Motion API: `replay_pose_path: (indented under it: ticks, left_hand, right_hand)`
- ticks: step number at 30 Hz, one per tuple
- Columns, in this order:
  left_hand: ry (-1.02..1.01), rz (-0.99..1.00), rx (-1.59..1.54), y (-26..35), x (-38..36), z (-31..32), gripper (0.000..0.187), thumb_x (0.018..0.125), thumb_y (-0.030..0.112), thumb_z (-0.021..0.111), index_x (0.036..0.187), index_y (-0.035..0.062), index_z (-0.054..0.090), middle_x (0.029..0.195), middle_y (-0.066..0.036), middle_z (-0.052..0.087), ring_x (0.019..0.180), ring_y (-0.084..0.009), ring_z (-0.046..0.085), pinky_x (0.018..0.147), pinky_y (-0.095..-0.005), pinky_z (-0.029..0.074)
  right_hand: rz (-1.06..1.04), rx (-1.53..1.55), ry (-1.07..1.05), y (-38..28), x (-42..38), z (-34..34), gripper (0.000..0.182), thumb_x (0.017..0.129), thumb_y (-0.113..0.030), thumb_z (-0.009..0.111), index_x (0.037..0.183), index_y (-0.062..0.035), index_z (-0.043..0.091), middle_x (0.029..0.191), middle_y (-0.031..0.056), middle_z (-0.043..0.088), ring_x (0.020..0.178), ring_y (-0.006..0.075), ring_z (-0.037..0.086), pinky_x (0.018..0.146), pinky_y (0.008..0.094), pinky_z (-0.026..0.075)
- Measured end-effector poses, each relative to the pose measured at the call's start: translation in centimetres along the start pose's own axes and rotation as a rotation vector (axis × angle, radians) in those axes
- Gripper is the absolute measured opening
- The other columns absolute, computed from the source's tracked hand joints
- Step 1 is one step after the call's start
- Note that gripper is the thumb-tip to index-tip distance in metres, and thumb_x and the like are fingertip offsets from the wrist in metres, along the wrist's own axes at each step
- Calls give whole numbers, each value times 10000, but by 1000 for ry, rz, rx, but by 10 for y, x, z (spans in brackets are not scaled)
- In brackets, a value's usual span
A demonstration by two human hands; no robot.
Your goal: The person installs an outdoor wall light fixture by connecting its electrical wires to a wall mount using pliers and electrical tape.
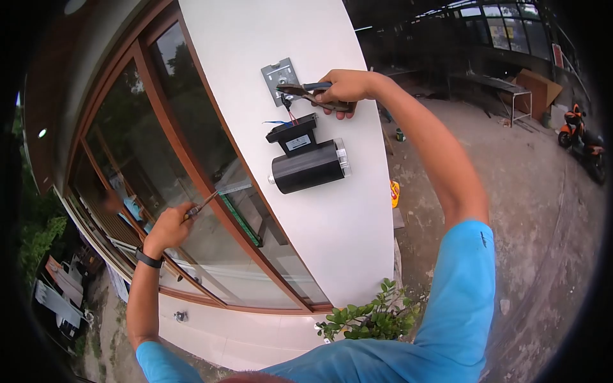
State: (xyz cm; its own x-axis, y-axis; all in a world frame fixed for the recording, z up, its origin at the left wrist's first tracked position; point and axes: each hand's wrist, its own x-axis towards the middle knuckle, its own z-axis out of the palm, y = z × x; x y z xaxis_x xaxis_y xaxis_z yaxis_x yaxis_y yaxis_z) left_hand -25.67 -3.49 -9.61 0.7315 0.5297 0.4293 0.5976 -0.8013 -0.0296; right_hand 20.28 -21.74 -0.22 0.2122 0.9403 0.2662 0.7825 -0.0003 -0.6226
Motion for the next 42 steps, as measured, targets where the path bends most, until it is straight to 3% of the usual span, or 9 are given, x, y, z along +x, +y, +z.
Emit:
replay_pose_path:
  ticks: [4, 10, 14, 17, 23, 32, 35, 38, 42]
  left_hand:
    - [222, 106, -103, 29, 38, -28, 240, 964, 72, 618, 1194, 7, 642, 930, -224, 722, 868, -403, 719, 766, -464, 531]
    - [273, 211, -143, 76, 100, -53, 212, 979, 53, 597, 1175, -26, 619, 875, -190, 671, 792, -285, 732, 710, -418, 527]
    - [313, 251, -108, 90, 126, -55, 224, 985, 112, 601, 1176, -1, 633, 1060, -234, 653, 1003, -433, 628, 858, -486, 487]
    - [284, 239, -107, 95, 135, -56, 260, 983, 127, 606, 1209, -1, 623, 1099, -228, 641, 1030, -424, 621, 882, -474, 489]
    - [324, 252, -170, 80, 147, -47, 284, 977, 147, 612, 1206, -21, 621, 1103, -238, 657, 1036, -428, 631, 895, -468, 495]
    - [303, 223, -147, 79, 154, -39, 309, 997, 209, 623, 1204, -20, 626, 1114, -240, 658, 1046, -423, 637, 894, -476, 500]
    - [330, 229, -103, 89, 158, -37, 320, 1004, 240, 625, 1176, -29, 638, 1084, -242, 669, 1026, -431, 639, 880, -485, 502]
    - [281, 186, -104, 95, 165, -38, 325, 1020, 270, 607, 1135, -30, 654, 952, -210, 701, 884, -386, 676, 800, -470, 517]
    - [-84, 40, -457, 97, 175, -41, 331, 1054, 305, 578, 1081, -6, 690, 816, -124, 735, 603, -216, 631, 580, -360, 488]
  right_hand:
    - [27, 88, -38, -3, -3, 0, 313, 1021, -171, 566, 1245, 16, 680, 933, 108, 756, 691, 172, 737, 610, 311, 622]
    - [98, 159, -101, -17, -11, -6, 336, 1000, -162, 587, 1269, 13, 687, 957, 103, 779, 800, 175, 753, 646, 331, 622]
    - [55, -17, -113, -15, 1, -13, 351, 993, -162, 594, 1286, 5, 686, 995, 101, 784, 819, 179, 747, 652, 350, 611]
    - [70, 46, -181, -8, 8, -19, 323, 1026, -215, 613, 1281, -25, 670, 1080, 107, 759, 859, 193, 738, 719, 381, 641]
    - [127, 141, -116, -4, 7, -20, 345, 1000, -185, 664, 1279, 16, 635, 1148, 184, 701, 797, 250, 747, 647, 338, 675]
    - [156, -50, -15, -19, 1, -19, 329, 989, -272, 680, 1209, -28, 680, 1037, 131, 708, 751, 209, 720, 693, 344, 635]
    - [167, -58, -13, -21, 2, -18, 307, 997, -267, 669, 1207, -44, 687, 956, 95, 719, 726, 178, 713, 629, 296, 589]
    - [167, -70, -52, -21, 8, -19, 276, 1012, -269, 647, 1191, -65, 702, 883, 67, 722, 692, 139, 708, 540, 247, 478]
    - [125, -38, -61, -17, 4, -19, 258, 1010, -254, 629, 1174, -88, 741, 846, 43, 757, 660, 106, 702, 504, 238, 387]
